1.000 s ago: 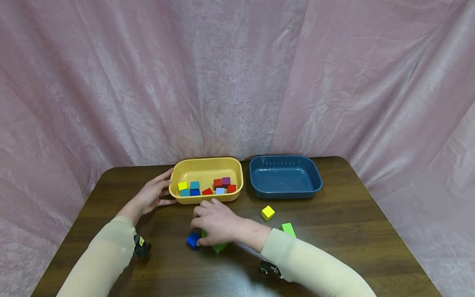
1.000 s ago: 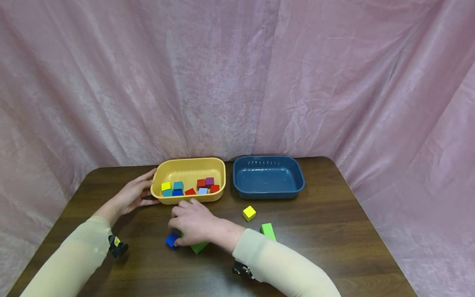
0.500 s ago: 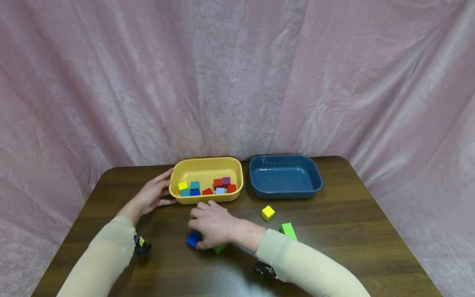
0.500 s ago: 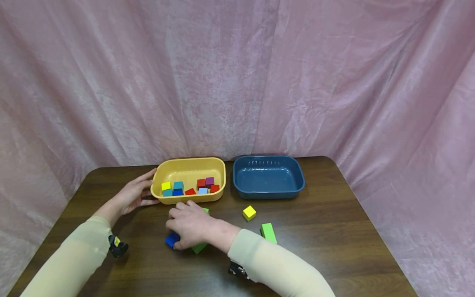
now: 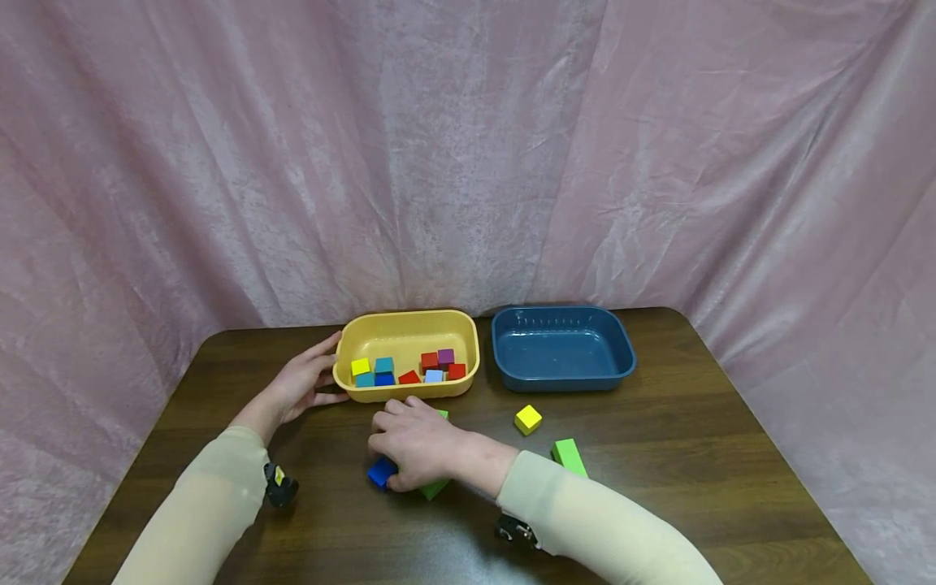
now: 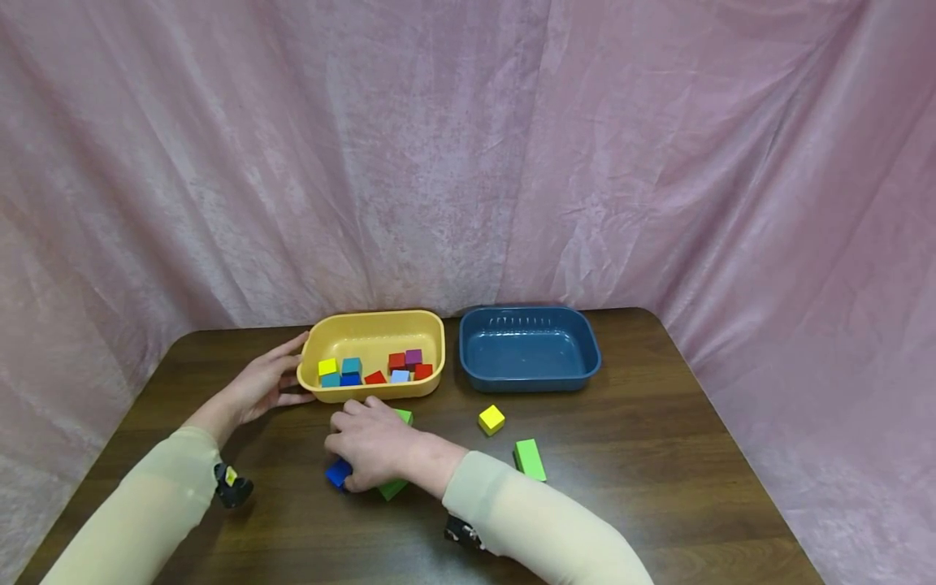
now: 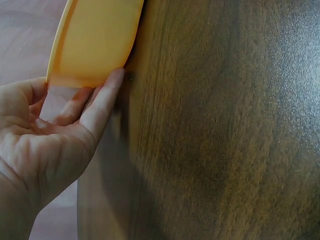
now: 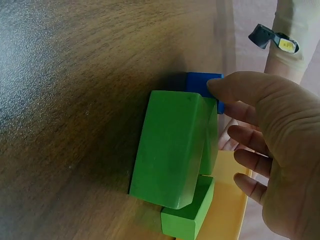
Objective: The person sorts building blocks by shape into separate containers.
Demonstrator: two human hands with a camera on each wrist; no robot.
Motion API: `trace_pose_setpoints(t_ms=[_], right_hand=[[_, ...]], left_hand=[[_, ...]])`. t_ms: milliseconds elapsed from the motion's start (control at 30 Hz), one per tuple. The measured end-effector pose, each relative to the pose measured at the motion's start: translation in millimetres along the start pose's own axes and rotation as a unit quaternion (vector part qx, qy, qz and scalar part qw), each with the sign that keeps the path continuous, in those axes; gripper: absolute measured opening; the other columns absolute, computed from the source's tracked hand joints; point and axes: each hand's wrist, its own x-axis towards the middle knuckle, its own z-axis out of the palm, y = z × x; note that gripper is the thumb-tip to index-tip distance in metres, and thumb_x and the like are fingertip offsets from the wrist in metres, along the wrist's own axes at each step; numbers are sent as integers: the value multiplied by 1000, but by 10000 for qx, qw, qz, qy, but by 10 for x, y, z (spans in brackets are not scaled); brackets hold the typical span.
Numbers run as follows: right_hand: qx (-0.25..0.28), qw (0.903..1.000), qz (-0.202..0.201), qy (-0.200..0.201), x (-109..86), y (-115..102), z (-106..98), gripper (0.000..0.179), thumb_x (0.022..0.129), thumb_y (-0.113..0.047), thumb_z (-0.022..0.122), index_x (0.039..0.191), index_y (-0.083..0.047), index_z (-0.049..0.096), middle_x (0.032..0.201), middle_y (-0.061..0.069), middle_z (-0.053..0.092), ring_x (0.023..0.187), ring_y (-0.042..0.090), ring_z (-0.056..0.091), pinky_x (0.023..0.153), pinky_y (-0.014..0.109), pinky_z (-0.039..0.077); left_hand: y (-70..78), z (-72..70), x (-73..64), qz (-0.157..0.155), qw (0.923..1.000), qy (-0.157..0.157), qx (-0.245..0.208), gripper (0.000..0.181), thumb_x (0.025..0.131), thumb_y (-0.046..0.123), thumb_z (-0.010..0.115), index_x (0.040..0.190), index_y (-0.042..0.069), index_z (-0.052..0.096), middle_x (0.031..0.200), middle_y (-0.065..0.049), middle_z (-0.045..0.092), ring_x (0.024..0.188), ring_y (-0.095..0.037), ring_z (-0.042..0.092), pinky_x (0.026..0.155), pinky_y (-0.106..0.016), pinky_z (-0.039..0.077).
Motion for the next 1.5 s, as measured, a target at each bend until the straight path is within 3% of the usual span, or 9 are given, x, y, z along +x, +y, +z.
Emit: trace_pose_setpoints(t_ms=[833, 1167, 1500], right_hand=[[30, 9998, -151, -98, 57, -31, -9, 28, 85, -57, 76, 107, -39, 72, 113, -14, 54, 106, 10, 42, 88, 27, 38], [175, 9995, -198, 163, 23, -21, -78, 27, 85, -58, 76, 105, -40, 73, 113, -15, 55, 106, 8, 43, 87, 25, 38], [134, 9982, -205, 553, -45, -15, -250, 28, 84, -58, 76, 103, -38, 73, 113, -14, 55, 106, 8, 43, 86, 23, 36]], left_hand=[[11, 0, -17, 2, 10000, -6, -33, 61, 112, 25, 41, 166, 33, 13, 164, -19, 25, 126, -32, 55, 96, -56, 53], [30, 23, -38, -24, 9999, 0, -99, 61, 112, 25, 40, 166, 33, 12, 165, -19, 24, 130, -34, 52, 99, -57, 51], [33, 6, -36, -37, 9999, -23, -92, 61, 112, 24, 39, 166, 33, 11, 165, -19, 24, 124, -29, 57, 99, -58, 51]])
